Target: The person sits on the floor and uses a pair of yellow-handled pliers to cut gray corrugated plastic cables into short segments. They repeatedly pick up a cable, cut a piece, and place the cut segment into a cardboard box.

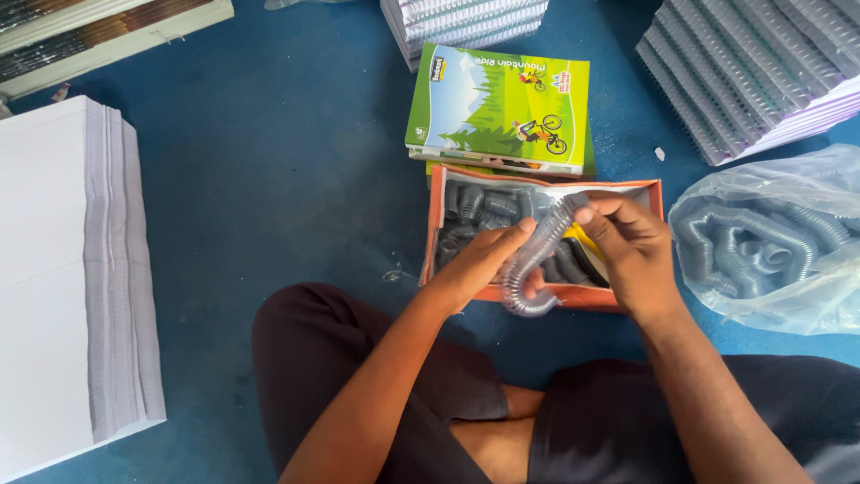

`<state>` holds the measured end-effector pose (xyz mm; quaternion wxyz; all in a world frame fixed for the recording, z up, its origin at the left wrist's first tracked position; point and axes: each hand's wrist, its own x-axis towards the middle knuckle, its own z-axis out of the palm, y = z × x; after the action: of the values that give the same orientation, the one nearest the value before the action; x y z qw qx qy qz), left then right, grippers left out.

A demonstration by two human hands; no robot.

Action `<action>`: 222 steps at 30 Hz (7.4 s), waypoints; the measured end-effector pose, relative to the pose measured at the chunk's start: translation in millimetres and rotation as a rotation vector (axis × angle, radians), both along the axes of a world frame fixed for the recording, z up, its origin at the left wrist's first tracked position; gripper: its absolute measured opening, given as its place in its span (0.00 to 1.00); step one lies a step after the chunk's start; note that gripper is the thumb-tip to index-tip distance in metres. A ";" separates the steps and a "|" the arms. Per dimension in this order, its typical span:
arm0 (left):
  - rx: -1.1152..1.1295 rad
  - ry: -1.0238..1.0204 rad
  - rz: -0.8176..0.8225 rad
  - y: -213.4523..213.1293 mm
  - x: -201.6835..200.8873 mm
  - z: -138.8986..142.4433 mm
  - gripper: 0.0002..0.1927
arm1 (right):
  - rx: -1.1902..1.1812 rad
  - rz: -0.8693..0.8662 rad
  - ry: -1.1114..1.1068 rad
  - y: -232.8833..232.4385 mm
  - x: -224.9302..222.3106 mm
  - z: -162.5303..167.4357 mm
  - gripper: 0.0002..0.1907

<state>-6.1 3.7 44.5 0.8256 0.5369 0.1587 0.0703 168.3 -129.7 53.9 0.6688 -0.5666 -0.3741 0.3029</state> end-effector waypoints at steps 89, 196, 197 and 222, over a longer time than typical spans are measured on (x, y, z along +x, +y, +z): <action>0.223 -0.047 0.271 -0.3 0.8 -26.2 0.23 | -0.196 0.124 0.017 6.8 3.8 -46.4 0.04; 0.181 -0.042 0.246 2.1 -3.0 -35.1 0.19 | -0.084 0.217 -0.677 5.2 -23.5 0.7 0.24; 0.185 -0.048 0.250 2.0 -2.4 -35.0 0.20 | -0.095 0.206 -0.693 5.2 -23.5 0.7 0.23; 0.078 -0.053 0.239 4.0 -2.0 -32.7 0.23 | -0.021 0.183 -0.738 4.5 -17.6 1.3 0.23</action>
<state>-8.1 7.8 11.9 0.7937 0.5439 0.1968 0.1884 150.7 -125.2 55.2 0.4535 -0.6086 -0.6357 0.1407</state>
